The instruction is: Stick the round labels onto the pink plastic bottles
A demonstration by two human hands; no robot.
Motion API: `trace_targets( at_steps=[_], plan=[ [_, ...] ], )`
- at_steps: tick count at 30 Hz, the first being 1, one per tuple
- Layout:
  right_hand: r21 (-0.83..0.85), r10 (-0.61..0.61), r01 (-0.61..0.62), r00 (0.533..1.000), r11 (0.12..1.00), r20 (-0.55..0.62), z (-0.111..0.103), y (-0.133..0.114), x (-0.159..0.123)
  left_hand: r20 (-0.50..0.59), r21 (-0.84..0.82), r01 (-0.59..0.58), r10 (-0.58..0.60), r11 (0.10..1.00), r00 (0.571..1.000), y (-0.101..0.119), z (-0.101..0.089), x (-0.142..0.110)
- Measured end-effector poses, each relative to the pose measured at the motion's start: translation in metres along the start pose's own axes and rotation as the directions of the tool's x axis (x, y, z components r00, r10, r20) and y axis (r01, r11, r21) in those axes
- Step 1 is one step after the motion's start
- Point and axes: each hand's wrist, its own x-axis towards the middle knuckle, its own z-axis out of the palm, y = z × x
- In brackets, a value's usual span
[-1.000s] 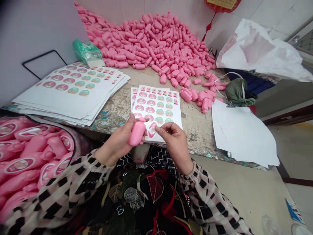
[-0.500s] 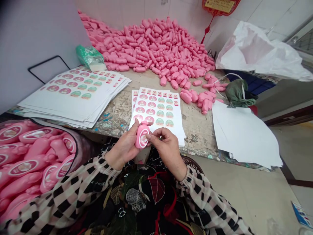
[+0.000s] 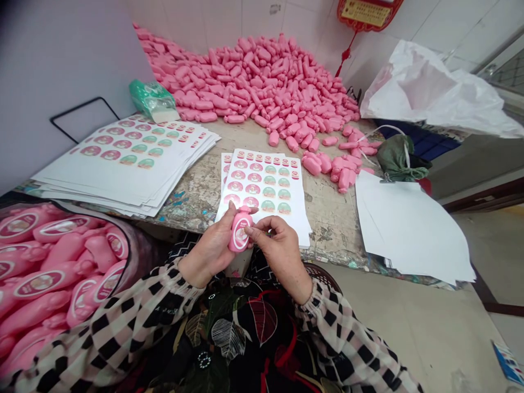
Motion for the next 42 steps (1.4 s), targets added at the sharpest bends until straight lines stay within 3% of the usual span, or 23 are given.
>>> trace_targets(
  at_steps=[13,23,31,35,38,42],
  plan=[
    [0.010,0.048,-0.048,0.999,0.999,-0.007,-0.001,0.006,0.002,0.010,0.070,0.056,-0.057,0.996,0.998,0.001,-0.004,0.000],
    [-0.193,-0.019,0.012,0.999,0.981,-0.034,-0.017,0.016,0.005,0.219,0.294,0.209,-0.279,0.933,0.935,0.015,-0.007,-0.011],
    [-0.217,0.041,-0.011,0.990,0.976,0.132,-0.038,0.014,0.008,0.277,0.270,0.220,-0.295,0.937,0.915,0.006,-0.008,-0.009],
    [-0.252,0.008,0.007,0.998,0.968,0.057,-0.051,0.013,0.011,0.308,0.233,0.206,-0.273,0.950,0.911,0.009,-0.006,-0.011],
    [-0.143,0.047,-0.045,0.999,0.989,0.006,-0.046,0.014,0.009,0.291,0.214,0.215,-0.272,0.953,0.917,0.008,-0.002,-0.011],
    [0.133,0.227,-0.232,0.973,0.964,0.050,-0.024,0.019,0.001,0.290,0.210,0.243,-0.297,0.947,0.910,0.001,0.003,-0.011]
  ],
)
